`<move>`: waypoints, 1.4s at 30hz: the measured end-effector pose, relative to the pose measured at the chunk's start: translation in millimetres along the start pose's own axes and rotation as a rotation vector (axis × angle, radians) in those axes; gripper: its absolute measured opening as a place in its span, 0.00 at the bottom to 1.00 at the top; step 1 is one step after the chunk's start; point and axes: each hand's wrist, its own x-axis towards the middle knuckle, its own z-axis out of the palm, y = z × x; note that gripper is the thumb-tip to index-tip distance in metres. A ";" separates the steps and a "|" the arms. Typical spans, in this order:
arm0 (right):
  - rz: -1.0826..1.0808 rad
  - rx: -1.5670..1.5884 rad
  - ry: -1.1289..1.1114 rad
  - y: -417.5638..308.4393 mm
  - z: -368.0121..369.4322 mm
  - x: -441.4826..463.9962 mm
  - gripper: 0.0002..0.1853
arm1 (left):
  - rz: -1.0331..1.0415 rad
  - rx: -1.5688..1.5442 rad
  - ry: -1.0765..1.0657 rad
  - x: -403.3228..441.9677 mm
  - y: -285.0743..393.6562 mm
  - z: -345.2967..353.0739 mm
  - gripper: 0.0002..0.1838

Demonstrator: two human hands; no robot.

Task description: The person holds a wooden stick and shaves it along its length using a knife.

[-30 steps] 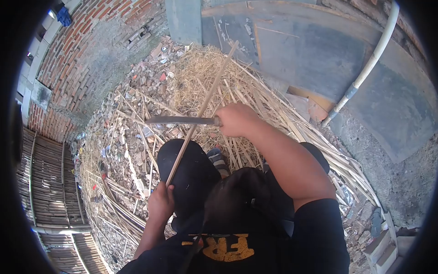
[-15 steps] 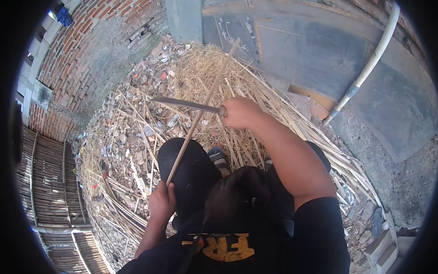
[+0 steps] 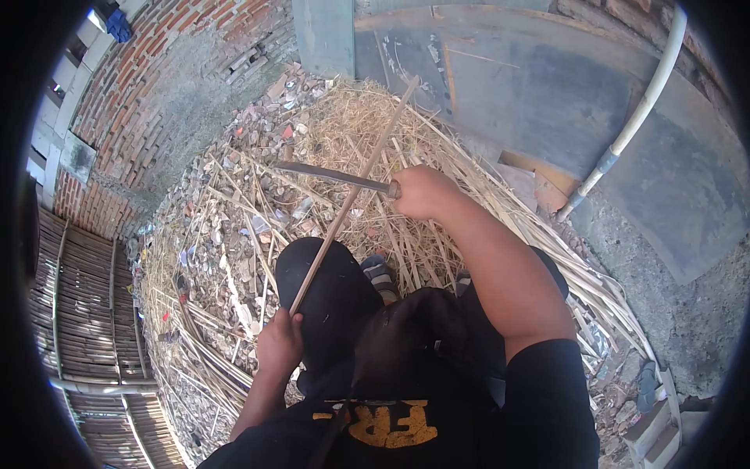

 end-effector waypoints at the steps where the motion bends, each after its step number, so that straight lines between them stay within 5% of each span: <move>1: 0.000 -0.005 0.002 -2.4 -0.7 -5.2 0.15 | -0.001 0.005 -0.011 0.1 0.9 0.7 0.14; 34: -0.117 0.036 0.002 -2.7 3.5 -1.7 0.12 | -0.043 -0.188 -0.016 6.9 4.6 -3.0 0.22; 42: -0.069 0.031 0.052 -17.7 3.6 -11.9 0.13 | -0.021 -0.139 0.010 4.4 -0.8 3.0 0.17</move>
